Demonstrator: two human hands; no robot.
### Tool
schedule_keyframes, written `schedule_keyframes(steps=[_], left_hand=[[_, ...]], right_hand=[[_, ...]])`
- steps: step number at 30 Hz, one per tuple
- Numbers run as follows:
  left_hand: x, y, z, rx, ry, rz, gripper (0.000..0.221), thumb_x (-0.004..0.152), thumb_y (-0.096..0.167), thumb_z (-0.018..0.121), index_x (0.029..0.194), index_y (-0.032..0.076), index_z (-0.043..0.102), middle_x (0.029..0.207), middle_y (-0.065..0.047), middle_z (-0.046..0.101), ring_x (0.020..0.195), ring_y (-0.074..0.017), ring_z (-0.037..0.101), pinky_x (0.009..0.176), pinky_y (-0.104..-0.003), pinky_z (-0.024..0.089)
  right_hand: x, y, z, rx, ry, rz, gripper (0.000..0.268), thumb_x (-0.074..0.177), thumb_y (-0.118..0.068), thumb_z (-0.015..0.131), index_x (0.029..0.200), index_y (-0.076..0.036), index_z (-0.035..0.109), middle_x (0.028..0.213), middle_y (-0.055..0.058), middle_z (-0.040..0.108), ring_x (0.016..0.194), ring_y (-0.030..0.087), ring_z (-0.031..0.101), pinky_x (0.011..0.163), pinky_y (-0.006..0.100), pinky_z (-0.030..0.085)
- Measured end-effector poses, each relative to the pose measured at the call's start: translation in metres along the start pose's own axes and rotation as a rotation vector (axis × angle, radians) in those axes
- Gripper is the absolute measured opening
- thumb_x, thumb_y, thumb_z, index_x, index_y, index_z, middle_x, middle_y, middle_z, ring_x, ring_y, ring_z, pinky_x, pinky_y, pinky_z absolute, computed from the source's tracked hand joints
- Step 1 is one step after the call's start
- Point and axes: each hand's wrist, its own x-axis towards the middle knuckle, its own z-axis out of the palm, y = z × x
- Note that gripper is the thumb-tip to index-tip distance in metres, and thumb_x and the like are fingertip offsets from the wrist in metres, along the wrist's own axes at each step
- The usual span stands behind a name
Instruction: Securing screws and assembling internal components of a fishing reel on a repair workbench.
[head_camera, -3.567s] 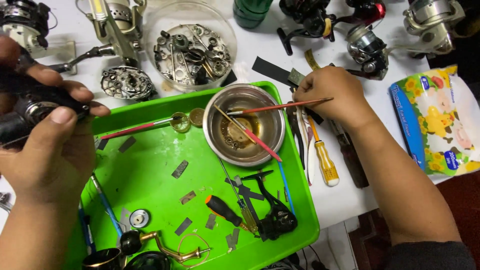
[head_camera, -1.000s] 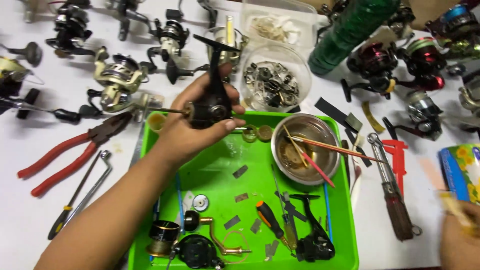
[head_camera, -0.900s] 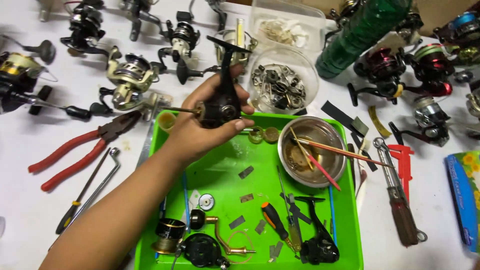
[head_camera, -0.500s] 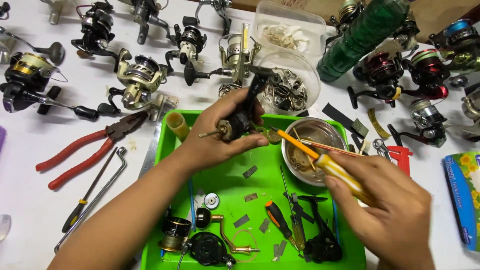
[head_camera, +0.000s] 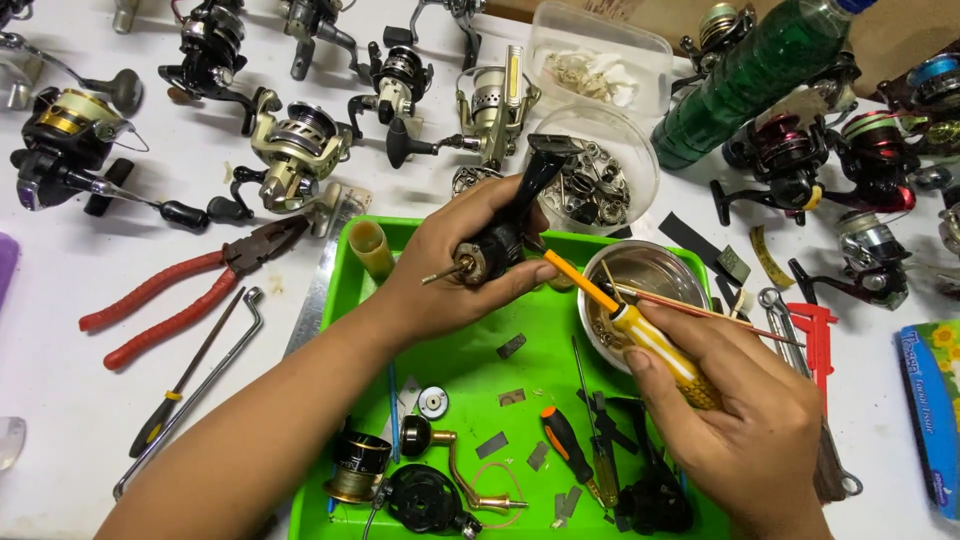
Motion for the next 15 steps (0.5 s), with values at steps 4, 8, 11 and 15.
schedule_keyframes(steps=[4,8,11,15], left_hand=[[0.0,-0.001,0.0,-0.007,-0.001,-0.002,0.05,0.095,0.025,0.075,0.136,0.004,0.055,0.113,-0.005,0.067,0.108,-0.0197,0.064,0.1,-0.032,0.05],[-0.001,-0.001,0.001,-0.013,-0.002,-0.018,0.05,0.096,0.026,0.074,0.137,0.005,0.054,0.114,-0.005,0.067,0.109,-0.0193,0.063,0.101,-0.033,0.05],[0.001,0.001,0.0,-0.005,-0.002,-0.01,0.05,0.096,0.025,0.074,0.137,0.004,0.054,0.113,-0.005,0.067,0.108,-0.0197,0.063,0.1,-0.033,0.05],[0.0,0.001,0.0,-0.012,0.0,-0.043,0.053,0.096,0.026,0.074,0.14,0.005,0.053,0.116,-0.005,0.067,0.112,-0.0191,0.062,0.103,-0.032,0.05]], right_hand=[[0.0,0.002,0.002,-0.012,-0.002,-0.003,0.021,0.092,-0.007,0.072,0.11,0.003,0.075,0.106,0.016,0.077,0.094,0.024,0.074,0.088,0.033,0.057],[-0.002,0.005,0.004,0.006,0.003,-0.008,0.021,0.092,-0.006,0.071,0.11,0.004,0.075,0.108,0.017,0.076,0.096,0.025,0.075,0.09,0.034,0.056],[-0.003,0.008,0.004,0.007,-0.017,0.02,0.022,0.092,-0.008,0.071,0.111,0.002,0.074,0.107,0.013,0.077,0.094,0.024,0.075,0.089,0.034,0.056],[-0.002,0.009,0.006,0.051,-0.019,0.053,0.023,0.091,-0.007,0.071,0.111,0.003,0.074,0.109,0.015,0.077,0.098,0.026,0.075,0.092,0.034,0.055]])
